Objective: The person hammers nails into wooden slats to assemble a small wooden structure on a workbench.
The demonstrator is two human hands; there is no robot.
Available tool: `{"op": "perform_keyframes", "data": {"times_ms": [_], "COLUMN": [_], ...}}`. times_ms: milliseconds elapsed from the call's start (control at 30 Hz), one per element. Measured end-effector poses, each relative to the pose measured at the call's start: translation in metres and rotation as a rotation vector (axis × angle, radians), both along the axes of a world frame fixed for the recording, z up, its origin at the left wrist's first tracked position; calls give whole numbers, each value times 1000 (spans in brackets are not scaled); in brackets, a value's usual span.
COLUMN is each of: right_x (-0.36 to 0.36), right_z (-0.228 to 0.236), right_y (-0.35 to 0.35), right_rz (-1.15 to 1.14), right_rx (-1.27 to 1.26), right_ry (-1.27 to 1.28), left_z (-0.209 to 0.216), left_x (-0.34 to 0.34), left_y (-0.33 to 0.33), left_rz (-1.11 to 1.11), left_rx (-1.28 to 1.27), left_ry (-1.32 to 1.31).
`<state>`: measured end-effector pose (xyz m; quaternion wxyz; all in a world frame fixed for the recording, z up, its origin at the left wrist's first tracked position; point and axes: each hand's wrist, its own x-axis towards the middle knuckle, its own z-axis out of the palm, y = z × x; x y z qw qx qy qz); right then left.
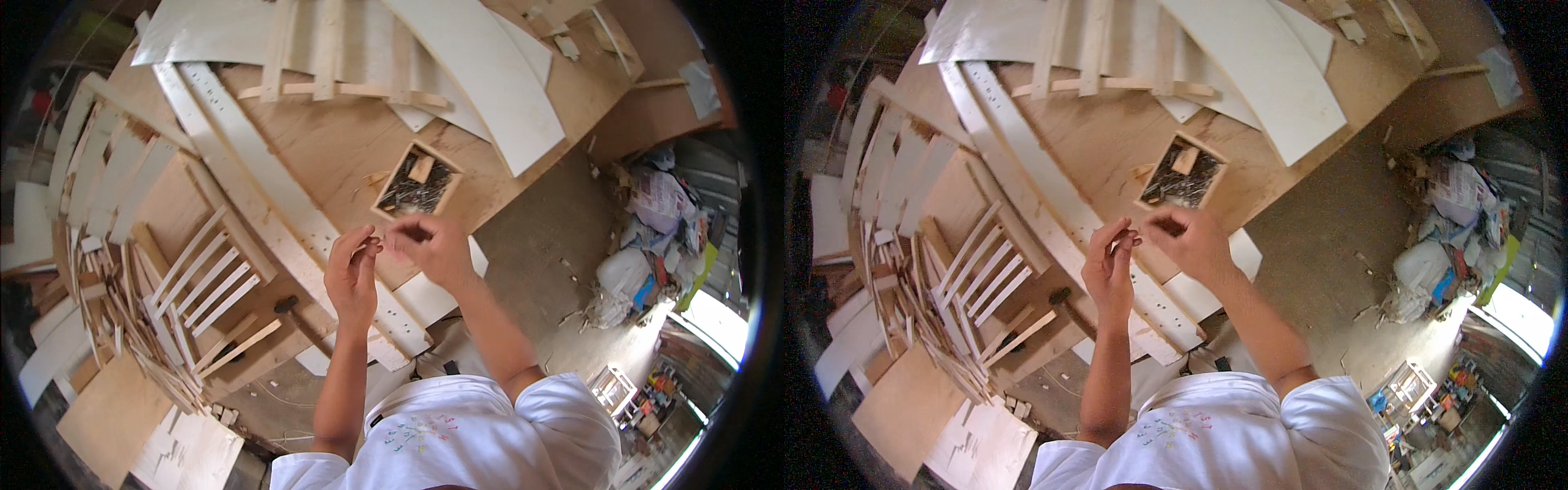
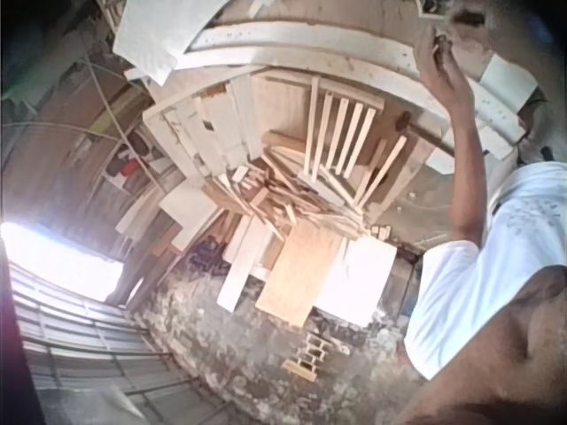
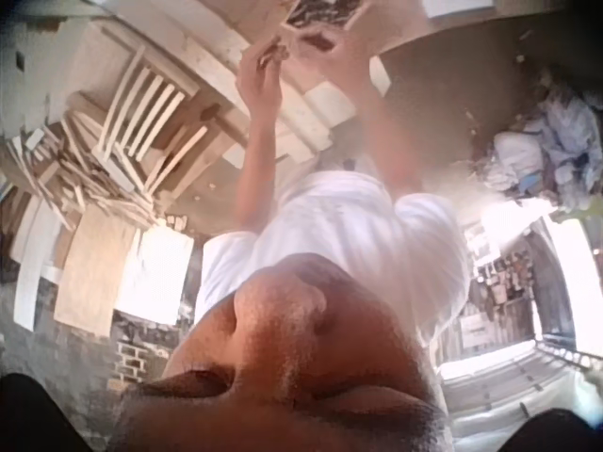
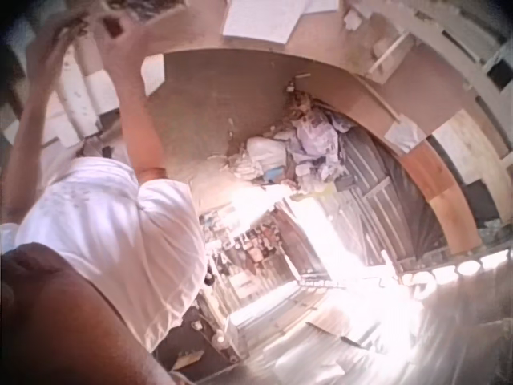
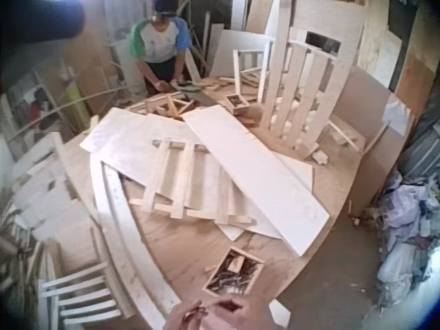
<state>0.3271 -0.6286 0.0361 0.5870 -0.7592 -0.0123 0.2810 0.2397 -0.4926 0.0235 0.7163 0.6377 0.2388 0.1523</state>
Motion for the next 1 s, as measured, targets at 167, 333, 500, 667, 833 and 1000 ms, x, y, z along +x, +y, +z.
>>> {"op": "perform_keyframes", "data": {"times_ms": [167,333,500,667,833,1000], "right_x": [-51,-101,-168,-221,-265,-263], "right_z": [14,14,17,4,-47,-65], "right_y": [38,83,139,171,177,172], "right_rz": [264,459,383,266,269,60], "right_rx": [-60,-116,-85,-450,-650,-500], "right_ry": [149,82,35,-263,-455,-391], "left_z": [16,18,15,13,22,11], "left_x": [-73,-146,-206,-258,-238,-159], "left_y": [56,100,145,196,248,287], "left_rz": [-213,-248,-282,-77,38,38], "left_rx": [699,800,690,619,659,758], "left_ry": [77,131,158,160,-17,-175]}}
